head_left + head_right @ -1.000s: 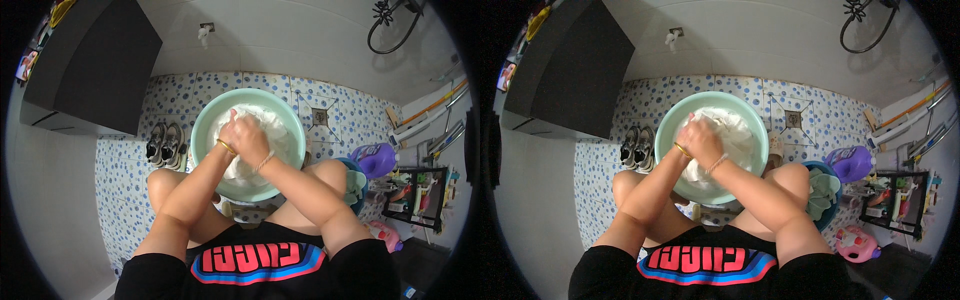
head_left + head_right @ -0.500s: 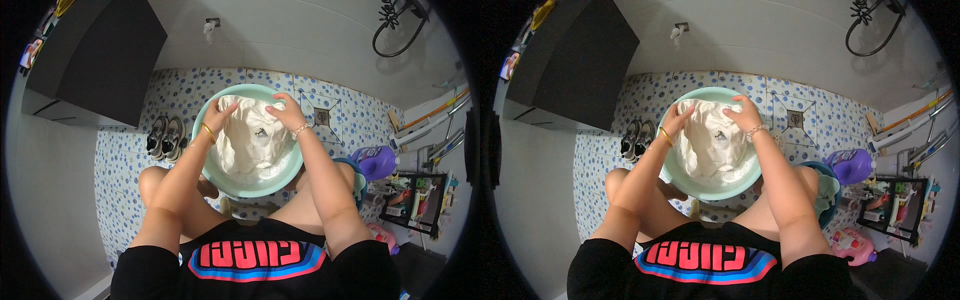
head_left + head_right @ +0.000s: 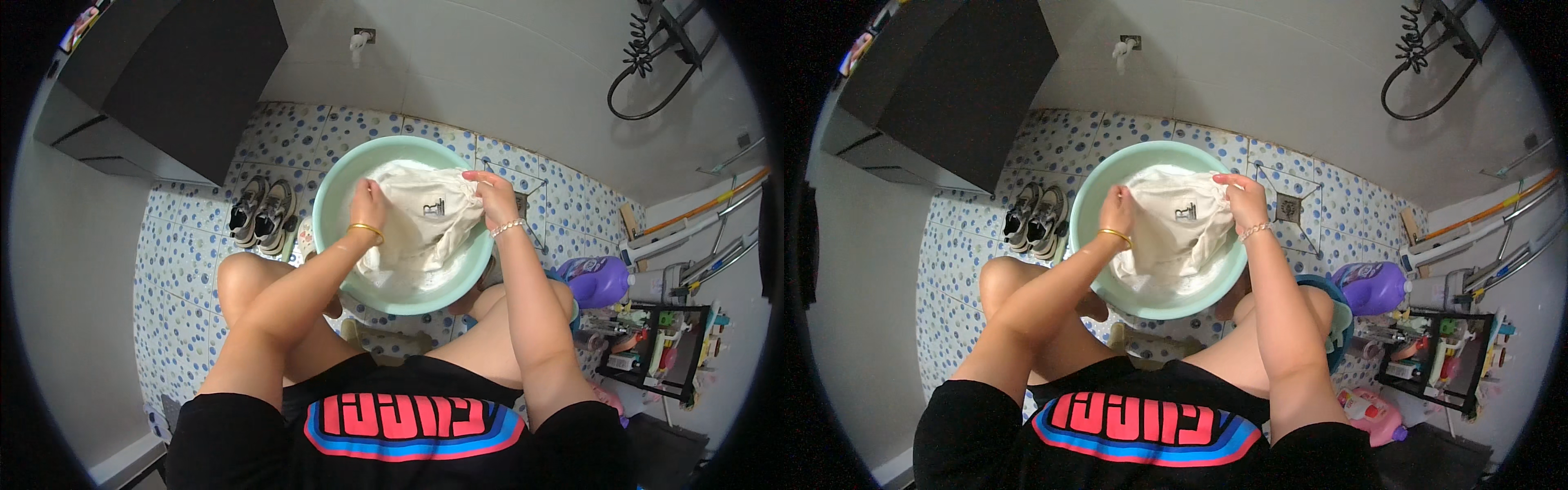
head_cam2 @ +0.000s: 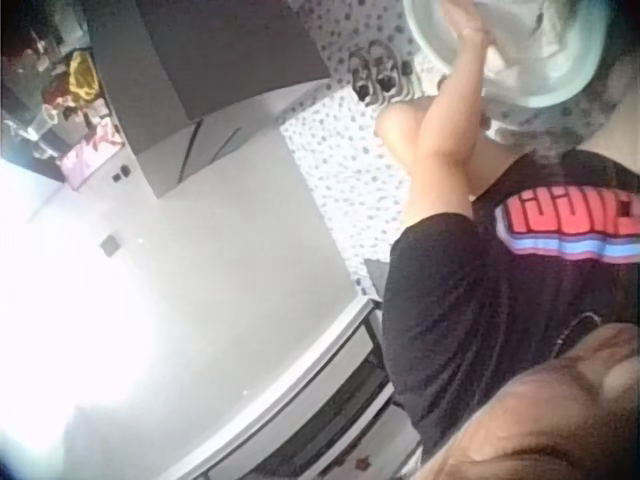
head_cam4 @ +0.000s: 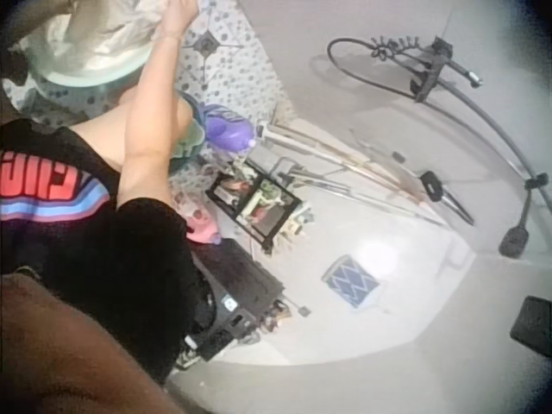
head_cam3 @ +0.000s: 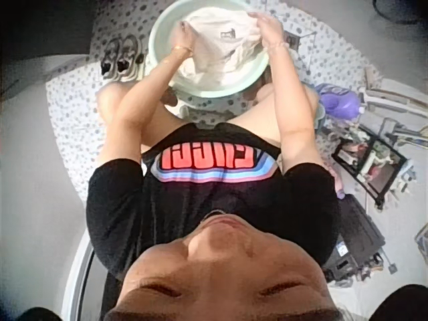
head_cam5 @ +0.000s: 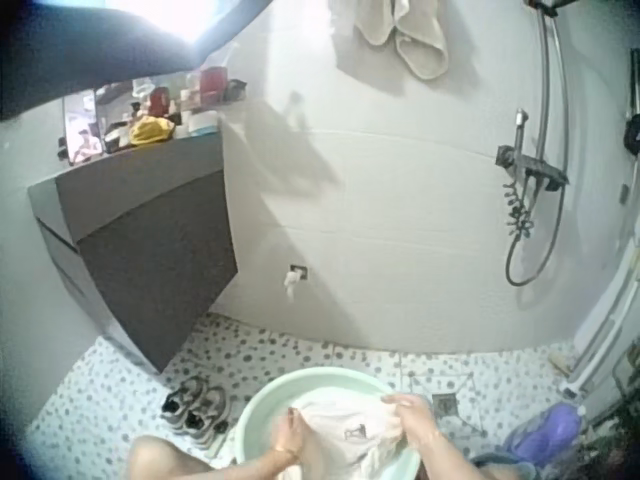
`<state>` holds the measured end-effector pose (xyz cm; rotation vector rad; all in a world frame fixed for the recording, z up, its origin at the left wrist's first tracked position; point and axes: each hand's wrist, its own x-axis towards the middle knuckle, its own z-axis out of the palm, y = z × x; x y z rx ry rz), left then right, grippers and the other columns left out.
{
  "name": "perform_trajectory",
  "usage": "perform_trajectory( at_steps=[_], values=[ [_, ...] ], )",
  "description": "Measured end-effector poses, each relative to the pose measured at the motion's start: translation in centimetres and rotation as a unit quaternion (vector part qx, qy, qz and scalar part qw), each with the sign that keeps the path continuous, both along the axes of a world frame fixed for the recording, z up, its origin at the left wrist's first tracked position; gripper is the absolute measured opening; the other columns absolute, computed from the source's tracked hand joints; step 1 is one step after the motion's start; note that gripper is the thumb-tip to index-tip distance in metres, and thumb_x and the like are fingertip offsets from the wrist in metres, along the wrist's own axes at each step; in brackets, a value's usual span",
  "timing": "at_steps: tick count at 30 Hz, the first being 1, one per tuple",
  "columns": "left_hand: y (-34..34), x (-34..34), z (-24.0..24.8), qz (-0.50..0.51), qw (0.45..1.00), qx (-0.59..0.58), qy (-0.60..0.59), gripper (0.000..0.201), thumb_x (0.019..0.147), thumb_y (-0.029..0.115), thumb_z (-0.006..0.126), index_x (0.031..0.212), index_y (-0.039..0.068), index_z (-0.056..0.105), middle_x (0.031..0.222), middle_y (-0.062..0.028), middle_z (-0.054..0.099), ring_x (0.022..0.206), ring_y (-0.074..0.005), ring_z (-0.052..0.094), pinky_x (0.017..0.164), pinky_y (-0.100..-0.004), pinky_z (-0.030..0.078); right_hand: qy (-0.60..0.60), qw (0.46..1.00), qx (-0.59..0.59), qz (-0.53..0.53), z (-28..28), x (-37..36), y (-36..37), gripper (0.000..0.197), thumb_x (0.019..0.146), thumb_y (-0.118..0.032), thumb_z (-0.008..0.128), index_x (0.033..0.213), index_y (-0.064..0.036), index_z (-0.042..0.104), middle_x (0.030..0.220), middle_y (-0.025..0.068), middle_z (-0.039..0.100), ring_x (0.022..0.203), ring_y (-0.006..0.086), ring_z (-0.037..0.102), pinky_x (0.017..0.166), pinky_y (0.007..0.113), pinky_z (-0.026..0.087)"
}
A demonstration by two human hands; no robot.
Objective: The person sits on the floor and hand-washes a white cloth in a light green basin filled with soapy water. They repeatedly submerge, scrub, and wring the cloth by hand throughout the clip.
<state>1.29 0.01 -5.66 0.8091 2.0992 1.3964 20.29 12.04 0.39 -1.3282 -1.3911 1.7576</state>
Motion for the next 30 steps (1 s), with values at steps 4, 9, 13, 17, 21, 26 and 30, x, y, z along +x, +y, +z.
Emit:
perform_trajectory(
  at_steps=[4,9,13,17,21,26,30],
  values=[
    [1.2,-3.0,3.3,-0.005,0.996,0.083,-0.011,0.024,0.088,0.023,0.039,0.091,0.001,0.048,0.076,-0.0154,0.054,0.071,-0.0264,0.051,0.065,-0.0346,0.040,-0.132,0.923,0.323,0.163,2.3,0.1,-1.6,0.035,0.064,-0.016,0.070,0.095,-0.0036,0.061,0.093,0.0090,0.054,0.090,0.0216,0.052,0.083,0.028,0.040],
    [0.1,-5.2,9.6,-0.221,0.963,0.111,-0.106,0.030,0.075,0.024,0.062,0.097,0.005,0.053,0.079,-0.0090,0.053,0.077,-0.0216,0.052,0.072,-0.0312,0.042,-0.241,0.857,0.382,0.250,2.7,1.7,-2.4,0.040,0.056,-0.020,0.074,0.089,-0.0018,0.062,0.092,0.0106,0.051,0.089,0.0253,0.052,0.081,0.029,0.041],
    [-0.8,-6.7,7.4,-0.357,0.900,-0.060,0.244,0.059,0.056,0.030,0.077,0.103,0.001,0.056,0.087,-0.0125,0.056,0.085,-0.0235,0.054,0.081,-0.0302,0.041,-0.050,0.943,0.246,0.218,2.6,1.5,-1.4,0.031,0.066,-0.013,0.065,0.093,-0.0004,0.058,0.100,0.0103,0.052,0.088,0.0185,0.053,0.076,0.027,0.043],
    [0.0,-5.6,5.6,-0.341,0.932,0.010,-0.125,0.044,0.069,0.029,0.069,0.102,0.003,0.055,0.091,-0.0071,0.056,0.084,-0.0174,0.054,0.077,-0.0282,0.043,0.190,0.981,-0.026,-0.016,-1.1,-0.3,-1.6,0.036,0.077,-0.012,0.052,0.111,-0.0013,0.044,0.099,0.0110,0.053,0.086,0.0145,0.052,0.071,0.027,0.043],
    [1.3,-1.4,2.9,-0.157,0.852,0.151,-0.476,0.024,0.084,0.025,0.052,0.099,0.007,0.050,0.094,-0.0039,0.055,0.078,-0.0115,0.054,0.066,-0.0239,0.046,-0.069,0.975,0.205,-0.041,-0.7,-4.0,-2.2,0.029,0.078,-0.011,0.050,0.105,-0.0029,0.047,0.095,0.0126,0.054,0.085,0.0209,0.053,0.072,0.031,0.043],
    [2.9,-0.1,-0.8,-0.133,0.951,0.114,-0.254,0.028,0.089,0.032,0.041,0.093,0.006,0.050,0.091,-0.0060,0.053,0.079,-0.0124,0.053,0.070,-0.0271,0.043,-0.099,0.798,0.578,0.137,1.5,-8.4,-9.6,0.013,0.073,-0.018,0.057,0.078,-0.0065,0.056,0.086,0.0139,0.053,0.076,0.0313,0.055,0.069,0.038,0.045],
    [3.2,2.9,2.5,-0.051,0.888,0.054,-0.454,0.034,0.089,0.034,0.039,0.095,0.004,0.053,0.088,-0.0048,0.056,0.077,-0.0133,0.052,0.072,-0.0273,0.041,-0.225,0.820,0.526,0.007,0.9,-8.9,-4.8,0.022,0.080,-0.023,0.051,0.068,-0.0039,0.052,0.071,0.0125,0.052,0.056,0.0332,0.052,0.048,0.041,0.043]
  ],
)
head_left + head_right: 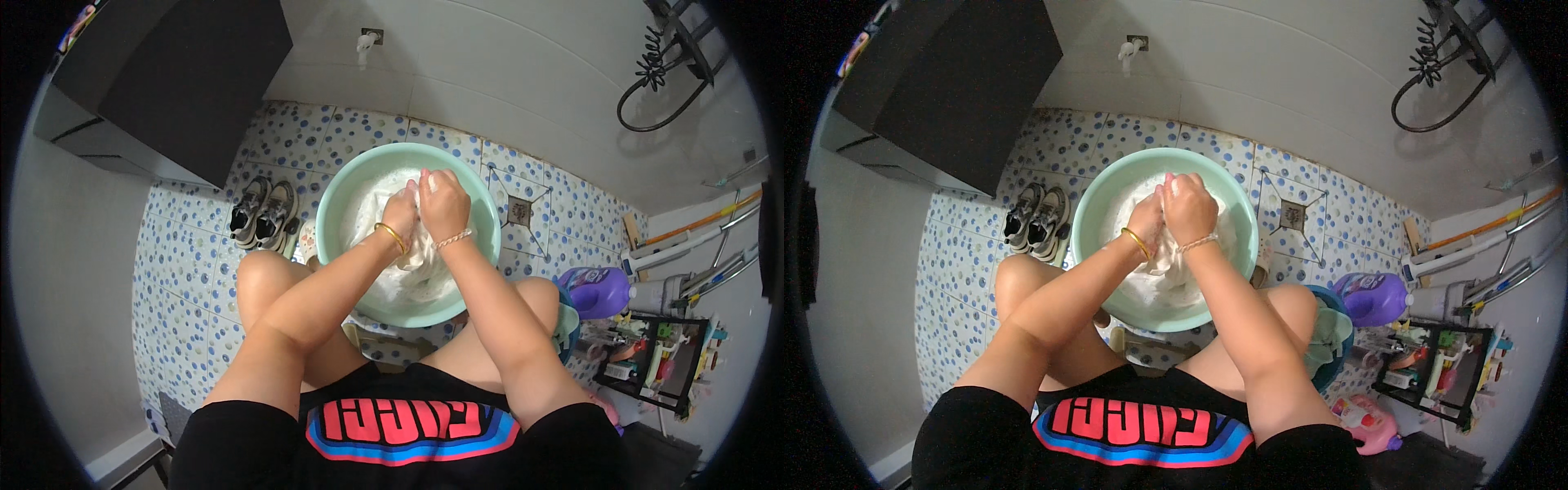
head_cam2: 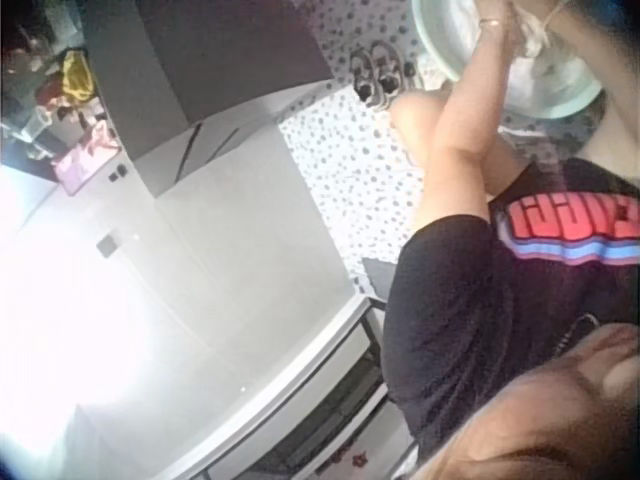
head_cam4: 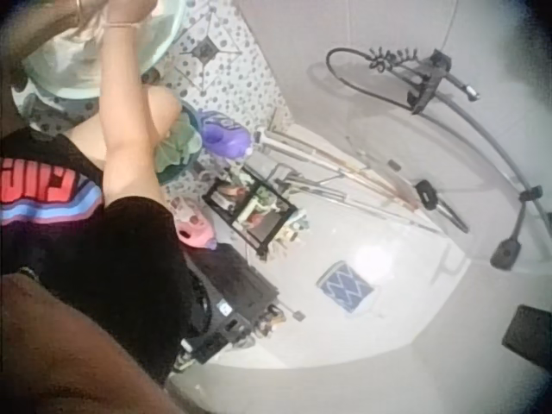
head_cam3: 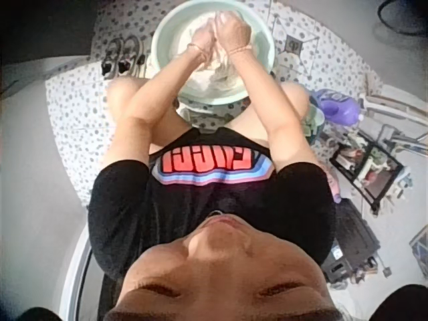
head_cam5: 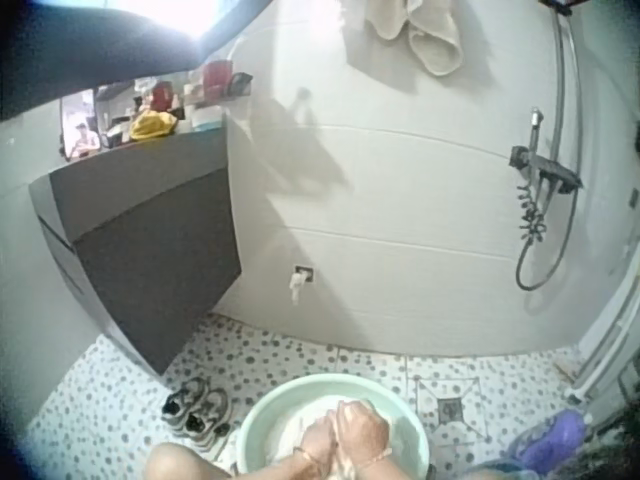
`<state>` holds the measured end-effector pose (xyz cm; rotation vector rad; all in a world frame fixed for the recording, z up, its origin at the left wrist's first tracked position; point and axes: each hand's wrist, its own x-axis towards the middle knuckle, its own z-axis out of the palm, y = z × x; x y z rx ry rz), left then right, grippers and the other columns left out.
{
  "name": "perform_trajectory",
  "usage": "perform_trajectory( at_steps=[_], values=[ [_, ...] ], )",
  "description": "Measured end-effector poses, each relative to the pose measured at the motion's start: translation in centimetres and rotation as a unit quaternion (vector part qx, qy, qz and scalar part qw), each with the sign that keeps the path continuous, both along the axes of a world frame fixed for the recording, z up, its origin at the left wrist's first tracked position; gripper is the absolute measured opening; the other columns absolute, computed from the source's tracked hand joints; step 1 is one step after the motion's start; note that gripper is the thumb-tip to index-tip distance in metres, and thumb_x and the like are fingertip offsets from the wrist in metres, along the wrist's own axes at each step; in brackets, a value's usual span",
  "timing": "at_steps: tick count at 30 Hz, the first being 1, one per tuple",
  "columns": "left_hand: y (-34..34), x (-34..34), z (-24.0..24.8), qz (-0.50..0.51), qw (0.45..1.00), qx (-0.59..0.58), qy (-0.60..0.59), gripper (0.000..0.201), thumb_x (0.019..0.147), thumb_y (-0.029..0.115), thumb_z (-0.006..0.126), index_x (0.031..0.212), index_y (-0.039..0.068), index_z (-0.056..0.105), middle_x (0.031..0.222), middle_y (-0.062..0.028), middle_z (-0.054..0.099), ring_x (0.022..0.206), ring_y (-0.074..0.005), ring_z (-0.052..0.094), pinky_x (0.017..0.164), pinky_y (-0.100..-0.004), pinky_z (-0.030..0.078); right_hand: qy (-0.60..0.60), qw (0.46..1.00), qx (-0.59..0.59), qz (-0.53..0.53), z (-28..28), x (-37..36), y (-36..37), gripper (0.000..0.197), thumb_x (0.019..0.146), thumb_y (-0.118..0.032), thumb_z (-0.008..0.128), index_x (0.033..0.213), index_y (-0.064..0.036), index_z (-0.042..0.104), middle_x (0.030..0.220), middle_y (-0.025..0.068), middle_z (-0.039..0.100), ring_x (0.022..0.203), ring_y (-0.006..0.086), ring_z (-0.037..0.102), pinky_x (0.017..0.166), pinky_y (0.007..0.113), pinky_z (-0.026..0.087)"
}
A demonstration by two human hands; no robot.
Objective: The person sits on the floor and hand-washes a white cloth in a light green basin filled with soapy water. They repeatedly submerge, scrub, and wring the cloth by hand throughout the clip.
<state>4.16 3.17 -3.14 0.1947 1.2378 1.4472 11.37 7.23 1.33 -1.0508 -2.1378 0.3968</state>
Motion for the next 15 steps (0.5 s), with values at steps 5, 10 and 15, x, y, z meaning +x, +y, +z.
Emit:
perform_trajectory(
  at_steps=[5,10,15],
  values=[
    [-0.3,-2.3,-1.0,-0.022,0.998,0.046,-0.045,0.037,0.088,0.037,0.041,0.083,0.003,0.055,0.077,-0.0066,0.056,0.072,-0.0144,0.052,0.064,-0.0285,0.042,0.040,0.992,0.013,0.119,1.3,-0.6,-3.9,0.018,0.078,-0.018,0.053,0.068,-0.0036,0.051,0.070,0.0145,0.050,0.060,0.0331,0.052,0.052,0.040,0.042],
    [-0.5,-0.4,2.3,0.005,0.998,-0.045,-0.050,0.035,0.087,0.033,0.045,0.086,-0.001,0.054,0.077,-0.0077,0.057,0.072,-0.0172,0.053,0.064,-0.0303,0.042,-0.054,0.996,-0.075,0.015,-0.3,0.5,0.3,0.017,0.080,-0.016,0.049,0.068,-0.0046,0.050,0.072,0.0136,0.050,0.060,0.0335,0.052,0.053,0.040,0.043],
    [-1.2,-2.3,0.8,-0.065,0.992,-0.006,-0.109,0.036,0.087,0.036,0.043,0.086,0.001,0.052,0.079,-0.0080,0.056,0.076,-0.0187,0.052,0.069,-0.0324,0.041,-0.011,0.993,0.002,0.115,-0.3,0.7,-3.5,0.019,0.081,-0.018,0.047,0.068,-0.0036,0.050,0.071,0.0140,0.050,0.060,0.0338,0.052,0.053,0.041,0.043]
  ],
)
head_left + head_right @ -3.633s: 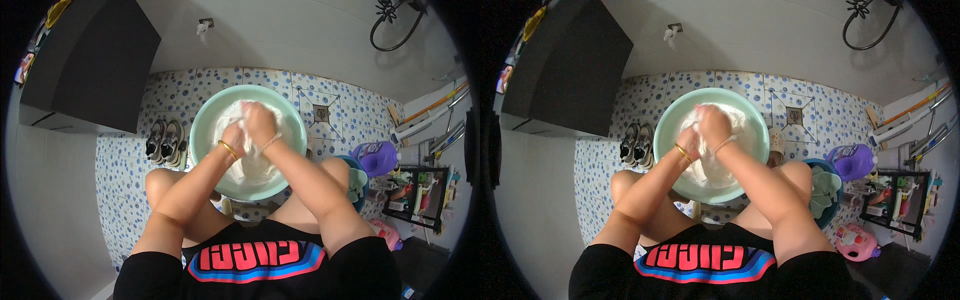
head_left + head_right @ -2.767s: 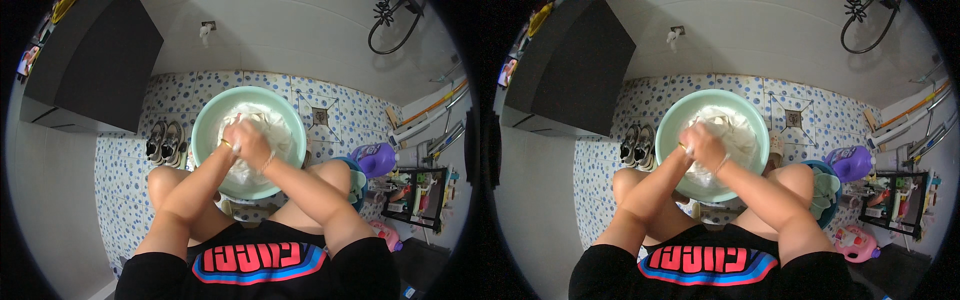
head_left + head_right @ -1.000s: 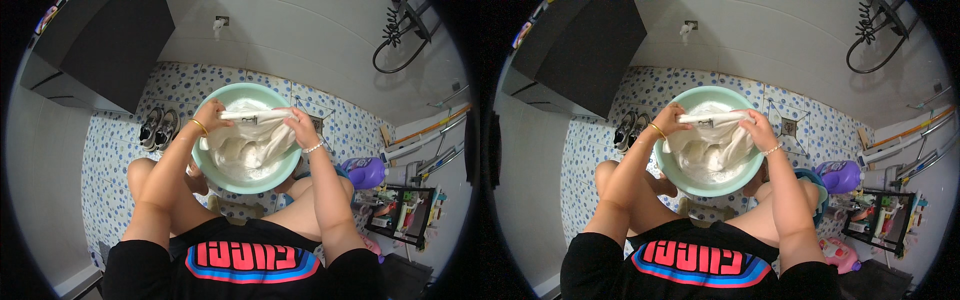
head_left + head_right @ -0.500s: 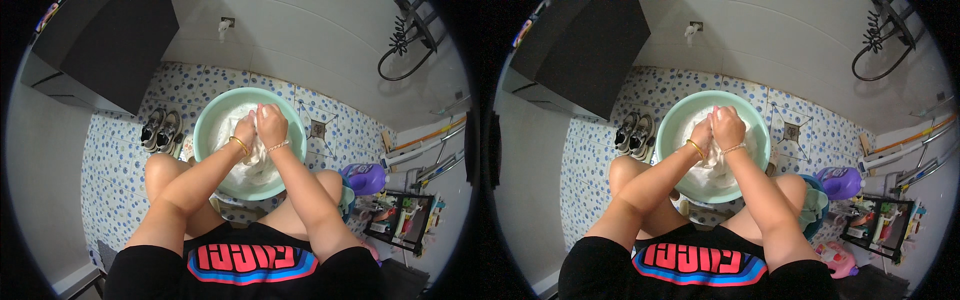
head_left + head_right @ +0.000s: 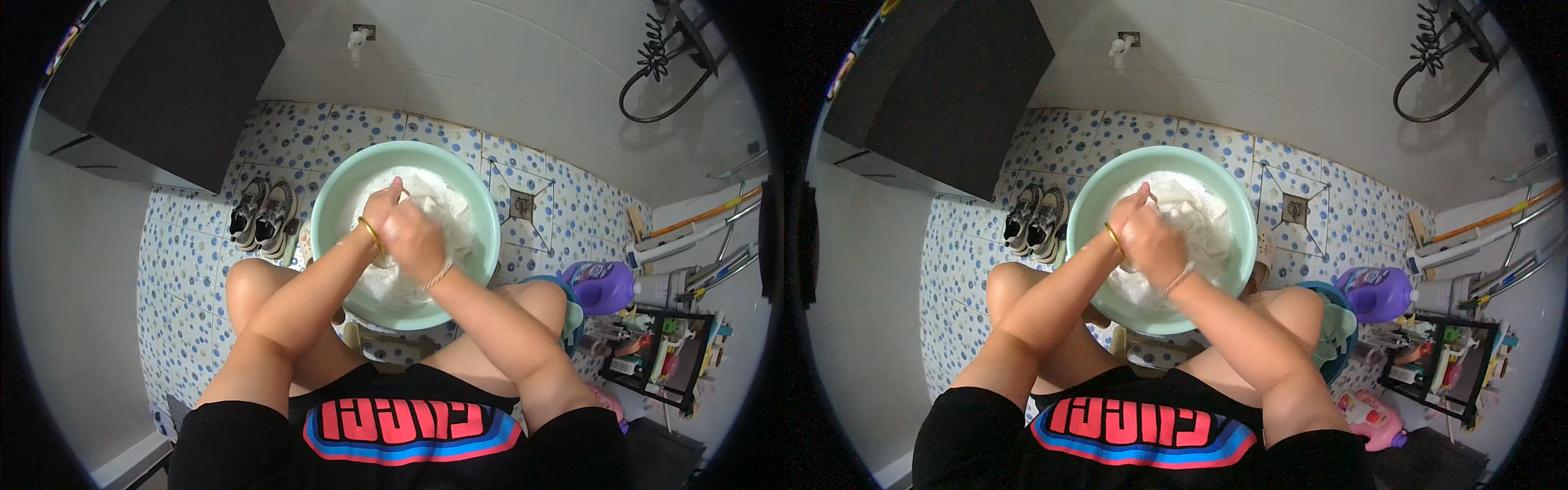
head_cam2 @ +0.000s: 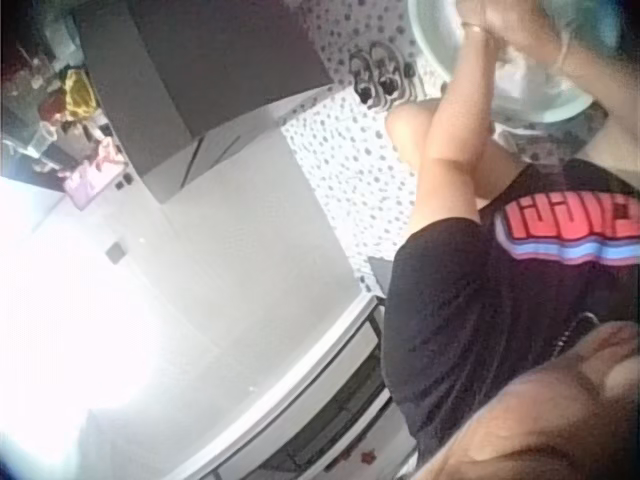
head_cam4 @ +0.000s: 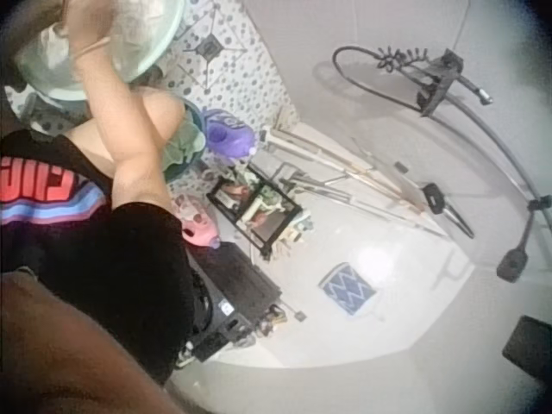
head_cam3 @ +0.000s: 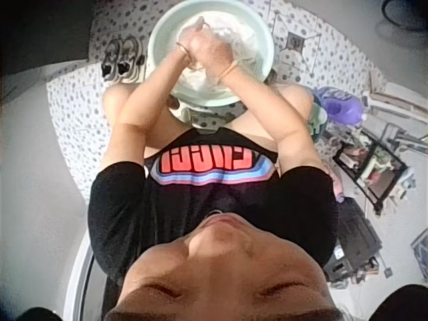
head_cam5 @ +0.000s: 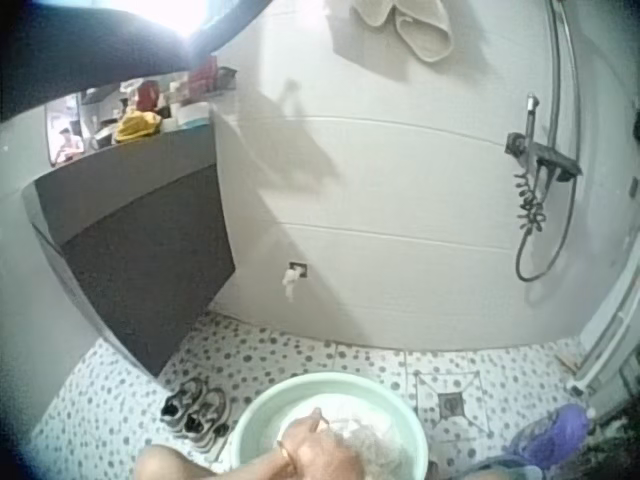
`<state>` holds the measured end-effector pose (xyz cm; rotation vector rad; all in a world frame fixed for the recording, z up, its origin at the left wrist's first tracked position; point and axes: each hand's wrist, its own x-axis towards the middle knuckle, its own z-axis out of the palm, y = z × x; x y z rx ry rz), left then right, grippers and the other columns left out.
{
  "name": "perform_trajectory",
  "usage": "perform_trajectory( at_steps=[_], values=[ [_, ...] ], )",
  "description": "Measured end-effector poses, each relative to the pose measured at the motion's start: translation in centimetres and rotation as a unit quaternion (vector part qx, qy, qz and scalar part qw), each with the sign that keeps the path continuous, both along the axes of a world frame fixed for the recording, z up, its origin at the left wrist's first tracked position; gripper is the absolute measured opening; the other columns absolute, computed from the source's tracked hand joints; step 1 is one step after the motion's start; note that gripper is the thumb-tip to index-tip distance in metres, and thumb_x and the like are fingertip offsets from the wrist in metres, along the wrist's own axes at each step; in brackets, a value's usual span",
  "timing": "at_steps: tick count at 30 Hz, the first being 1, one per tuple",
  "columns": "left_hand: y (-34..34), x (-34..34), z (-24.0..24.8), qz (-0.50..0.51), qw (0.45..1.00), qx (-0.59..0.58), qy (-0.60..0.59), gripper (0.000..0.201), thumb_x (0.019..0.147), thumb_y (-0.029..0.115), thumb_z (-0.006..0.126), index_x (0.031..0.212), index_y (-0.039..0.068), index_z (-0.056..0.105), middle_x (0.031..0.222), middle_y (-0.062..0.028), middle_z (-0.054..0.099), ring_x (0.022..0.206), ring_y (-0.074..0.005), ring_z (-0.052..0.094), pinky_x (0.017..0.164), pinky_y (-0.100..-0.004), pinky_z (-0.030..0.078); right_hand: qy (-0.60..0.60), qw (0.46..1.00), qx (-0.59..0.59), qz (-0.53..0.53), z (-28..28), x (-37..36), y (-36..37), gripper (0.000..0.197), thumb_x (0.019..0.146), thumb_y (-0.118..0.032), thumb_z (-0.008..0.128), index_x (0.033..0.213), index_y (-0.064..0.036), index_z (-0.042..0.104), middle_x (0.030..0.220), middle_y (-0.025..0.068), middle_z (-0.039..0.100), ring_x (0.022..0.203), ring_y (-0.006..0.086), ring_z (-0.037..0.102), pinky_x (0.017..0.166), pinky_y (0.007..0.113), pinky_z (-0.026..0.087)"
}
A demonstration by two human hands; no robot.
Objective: The person sits on the floor and hand-washes a white cloth in a light green basin filled with soapy water. They repeatedly submerge, scrub, and wring the cloth by hand throughout the clip.
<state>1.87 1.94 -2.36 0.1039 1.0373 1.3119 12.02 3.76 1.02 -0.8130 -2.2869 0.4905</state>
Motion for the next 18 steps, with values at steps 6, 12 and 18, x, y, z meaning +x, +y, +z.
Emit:
perform_trajectory(
  at_steps=[6,12,18],
  values=[
    [0.5,2.5,2.7,-0.026,0.999,-0.006,0.019,0.036,0.088,0.031,0.043,0.100,-0.002,0.052,0.089,-0.0111,0.058,0.077,-0.0179,0.056,0.069,-0.0307,0.044,-0.090,0.983,-0.081,-0.137,-0.1,1.0,4.8,0.027,0.080,-0.025,0.047,0.065,-0.0048,0.057,0.072,0.0168,0.056,0.065,0.0340,0.056,0.058,0.042,0.045],
    [0.9,-0.9,5.5,-0.099,0.991,0.058,0.075,0.033,0.088,0.034,0.042,0.086,0.002,0.050,0.073,-0.0050,0.053,0.065,-0.0132,0.052,0.058,-0.0262,0.045,0.073,0.982,-0.144,0.099,1.5,3.6,6.9,0.034,0.070,-0.020,0.057,0.099,-0.0027,0.055,0.095,0.0165,0.057,0.083,0.0319,0.056,0.079,0.036,0.043],
    [1.4,-0.9,5.4,-0.073,0.969,0.137,0.194,0.022,0.088,0.024,0.045,0.081,0.004,0.048,0.068,-0.0026,0.051,0.062,-0.0111,0.050,0.057,-0.0242,0.044,-0.173,0.961,-0.165,0.142,3.0,5.0,4.7,0.040,0.067,-0.015,0.060,0.106,-0.0048,0.053,0.082,0.0145,0.060,0.077,0.0281,0.056,0.079,0.035,0.038]
  ],
)
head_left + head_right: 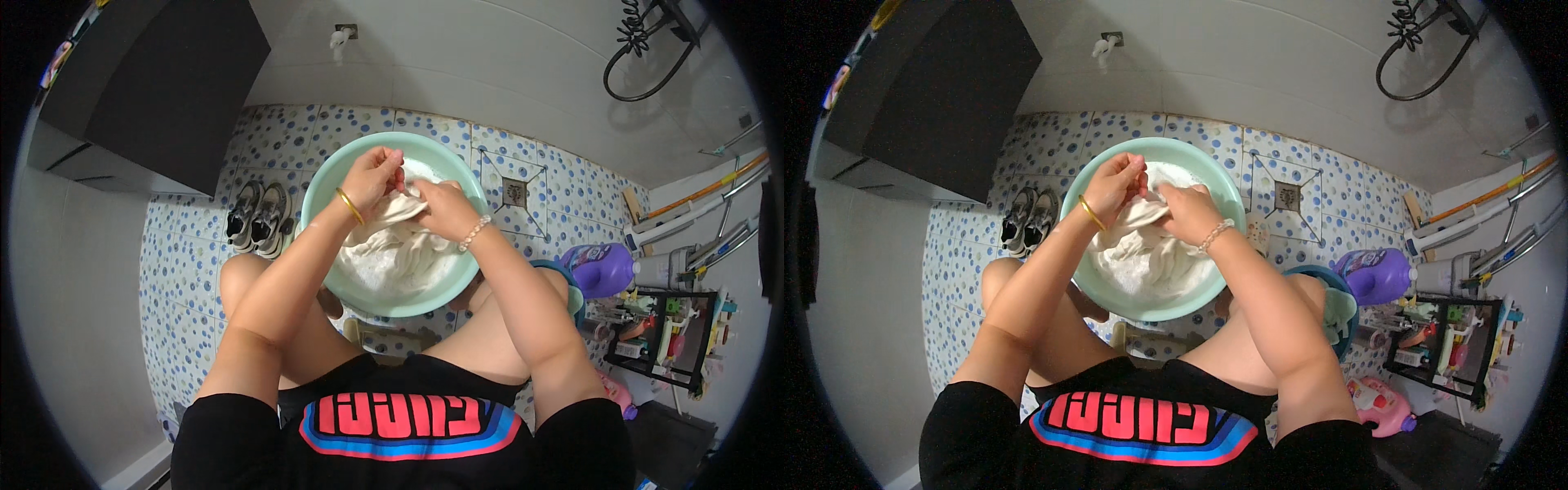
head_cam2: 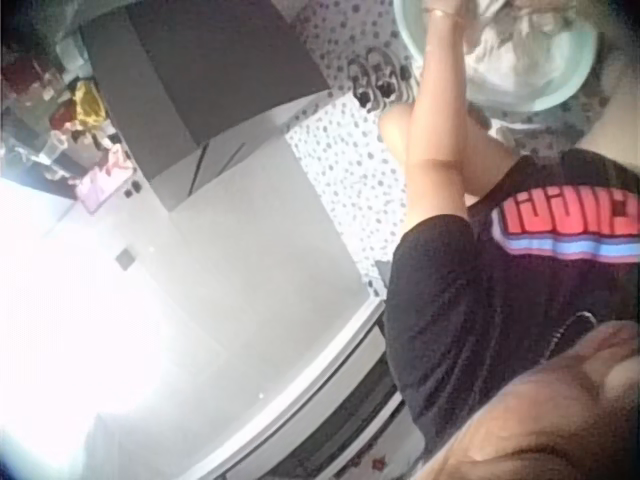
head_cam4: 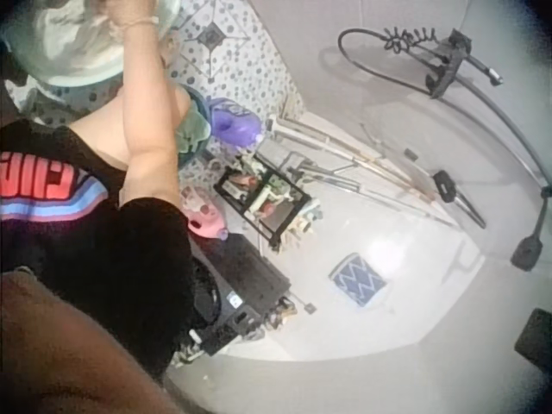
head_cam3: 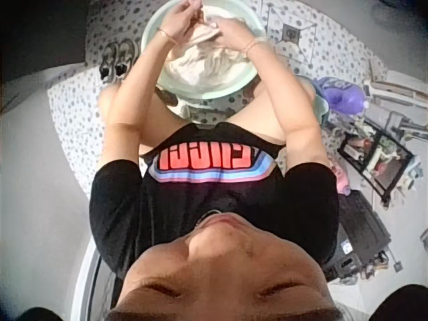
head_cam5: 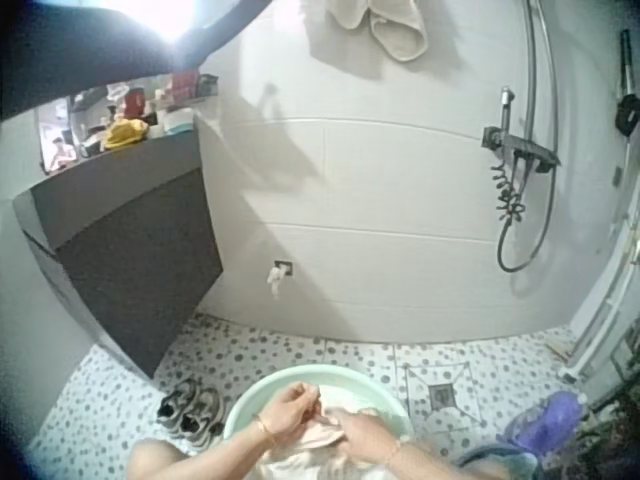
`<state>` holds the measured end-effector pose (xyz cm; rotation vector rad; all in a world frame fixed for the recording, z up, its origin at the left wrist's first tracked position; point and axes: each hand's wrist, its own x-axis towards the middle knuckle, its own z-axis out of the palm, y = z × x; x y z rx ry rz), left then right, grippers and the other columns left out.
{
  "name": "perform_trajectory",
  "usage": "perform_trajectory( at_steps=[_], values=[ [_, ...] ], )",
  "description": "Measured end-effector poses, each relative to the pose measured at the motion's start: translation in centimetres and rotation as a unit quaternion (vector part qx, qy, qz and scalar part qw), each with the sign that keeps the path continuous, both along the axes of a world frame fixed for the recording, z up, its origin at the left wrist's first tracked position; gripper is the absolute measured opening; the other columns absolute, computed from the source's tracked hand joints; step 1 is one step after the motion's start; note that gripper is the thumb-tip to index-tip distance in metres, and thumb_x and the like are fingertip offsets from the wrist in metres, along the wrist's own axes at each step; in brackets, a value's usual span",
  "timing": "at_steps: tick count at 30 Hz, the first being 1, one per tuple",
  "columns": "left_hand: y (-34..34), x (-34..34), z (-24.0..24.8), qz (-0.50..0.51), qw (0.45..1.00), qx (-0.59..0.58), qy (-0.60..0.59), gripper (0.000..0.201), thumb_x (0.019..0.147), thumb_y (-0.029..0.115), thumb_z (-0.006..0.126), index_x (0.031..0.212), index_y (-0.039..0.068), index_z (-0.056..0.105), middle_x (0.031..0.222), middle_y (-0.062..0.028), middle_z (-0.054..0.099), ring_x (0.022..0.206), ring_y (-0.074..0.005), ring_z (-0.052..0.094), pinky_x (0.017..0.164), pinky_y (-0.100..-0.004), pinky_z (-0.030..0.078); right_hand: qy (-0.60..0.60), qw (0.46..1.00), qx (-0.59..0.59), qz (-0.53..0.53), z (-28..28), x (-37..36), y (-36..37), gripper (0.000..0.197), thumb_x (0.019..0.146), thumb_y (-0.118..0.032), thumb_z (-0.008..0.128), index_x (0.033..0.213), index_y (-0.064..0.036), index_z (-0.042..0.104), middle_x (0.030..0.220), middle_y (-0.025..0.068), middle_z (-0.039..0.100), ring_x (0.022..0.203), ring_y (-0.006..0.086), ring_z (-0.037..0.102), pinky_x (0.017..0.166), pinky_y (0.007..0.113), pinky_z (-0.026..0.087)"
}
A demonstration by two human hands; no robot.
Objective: The person sits on the floor and hand-washes a white cloth in a light green basin filled with soapy water. They repeatedly submerge, scrub, and wring the cloth by hand throughout the clip.
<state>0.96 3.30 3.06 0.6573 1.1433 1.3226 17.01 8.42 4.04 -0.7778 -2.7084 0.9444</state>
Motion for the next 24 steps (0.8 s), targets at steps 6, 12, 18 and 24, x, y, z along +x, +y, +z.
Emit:
perform_trajectory(
  at_steps=[6,12,18,24],
  values=[
    [-0.4,-3.8,-2.5,-0.012,0.946,-0.058,0.318,0.015,0.080,0.006,0.047,0.093,0.002,0.054,0.081,-0.0079,0.058,0.074,-0.0168,0.055,0.068,-0.0284,0.046,0.062,0.987,-0.130,-0.074,-0.5,2.0,-0.4,0.022,0.069,-0.002,0.052,0.088,-0.0039,0.061,0.080,0.0126,0.061,0.071,0.0188,0.057,0.069,0.028,0.043],
    [-2.7,-1.1,-4.1,-0.173,0.946,0.129,0.242,0.035,0.073,0.002,0.056,0.108,0.005,0.053,0.098,-0.0104,0.058,0.091,-0.0216,0.055,0.080,-0.0298,0.043,0.263,0.841,-0.447,-0.151,0.3,4.6,-2.1,0.029,0.075,0.002,0.048,0.103,0.0031,0.053,0.094,0.0063,0.059,0.084,0.0125,0.054,0.076,0.024,0.042],
    [-2.0,0.1,-1.5,-0.080,0.890,0.022,0.447,0.018,0.080,0.017,0.055,0.075,0.000,0.054,0.061,-0.0101,0.055,0.054,-0.0168,0.048,0.054,-0.0287,0.041,0.253,0.903,-0.003,-0.348,-0.8,5.0,-0.5,0.031,0.074,-0.003,0.050,0.105,0.0004,0.048,0.099,0.0108,0.052,0.088,0.0200,0.050,0.080,0.029,0.039],
    [-3.0,2.9,2.3,-0.001,0.885,0.110,0.452,0.032,0.081,0.025,0.055,0.065,-0.002,0.050,0.049,-0.0060,0.039,0.047,-0.0120,0.032,0.044,-0.0279,0.031,0.219,0.955,0.096,-0.178,1.1,2.8,-4.5,0.034,0.069,-0.009,0.060,0.101,-0.0029,0.048,0.098,0.0149,0.050,0.092,0.0287,0.050,0.078,0.036,0.041]
  ],
)
